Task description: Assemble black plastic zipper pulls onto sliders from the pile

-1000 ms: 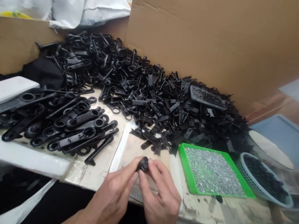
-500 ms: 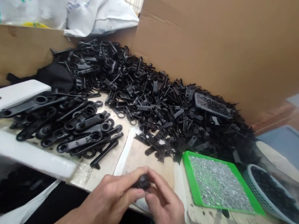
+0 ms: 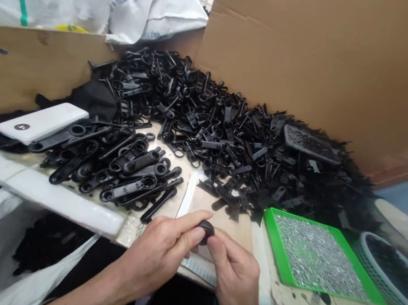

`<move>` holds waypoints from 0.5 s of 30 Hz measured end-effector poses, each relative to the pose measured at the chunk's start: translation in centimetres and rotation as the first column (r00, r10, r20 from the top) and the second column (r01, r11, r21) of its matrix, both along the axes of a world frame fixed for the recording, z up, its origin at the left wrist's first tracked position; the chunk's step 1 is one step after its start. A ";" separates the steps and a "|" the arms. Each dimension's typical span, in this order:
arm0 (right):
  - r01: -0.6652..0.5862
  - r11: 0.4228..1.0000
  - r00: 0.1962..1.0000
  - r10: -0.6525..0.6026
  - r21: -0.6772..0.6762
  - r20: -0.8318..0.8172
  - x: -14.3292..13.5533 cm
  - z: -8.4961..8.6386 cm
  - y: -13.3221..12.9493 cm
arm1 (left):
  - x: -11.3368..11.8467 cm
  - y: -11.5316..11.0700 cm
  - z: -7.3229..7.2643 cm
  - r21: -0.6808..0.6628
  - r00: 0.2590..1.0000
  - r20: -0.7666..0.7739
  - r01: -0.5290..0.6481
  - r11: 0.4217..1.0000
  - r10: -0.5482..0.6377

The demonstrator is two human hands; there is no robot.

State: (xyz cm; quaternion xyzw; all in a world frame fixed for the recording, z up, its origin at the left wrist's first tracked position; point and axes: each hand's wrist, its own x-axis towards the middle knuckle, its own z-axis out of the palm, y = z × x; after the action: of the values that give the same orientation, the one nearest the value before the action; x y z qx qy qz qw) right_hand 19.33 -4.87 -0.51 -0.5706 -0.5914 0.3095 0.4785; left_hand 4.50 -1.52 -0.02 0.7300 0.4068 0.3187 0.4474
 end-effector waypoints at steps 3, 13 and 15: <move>0.036 0.999 0.999 -0.035 -0.009 0.022 -0.6 -0.5 0.9 | -0.1 0.5 -0.1 0.309 0.988 -0.093 -0.090 0.947 0.125; -0.055 0.996 0.629 -0.020 0.069 0.777 4.8 2.2 11.5 | -6.1 3.8 1.3 0.857 0.758 -0.186 -0.187 0.481 0.626; -0.039 0.998 0.578 -0.017 0.049 0.816 5.9 1.5 14.0 | -7.5 4.9 1.3 0.838 0.666 -0.248 -0.217 0.500 0.704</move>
State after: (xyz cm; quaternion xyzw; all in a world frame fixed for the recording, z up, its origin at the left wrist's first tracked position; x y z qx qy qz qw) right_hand 25.27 9.10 0.94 -0.6304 -0.7577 -0.0024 0.1688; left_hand -3.03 3.34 1.24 0.7578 0.5383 0.3382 -0.1470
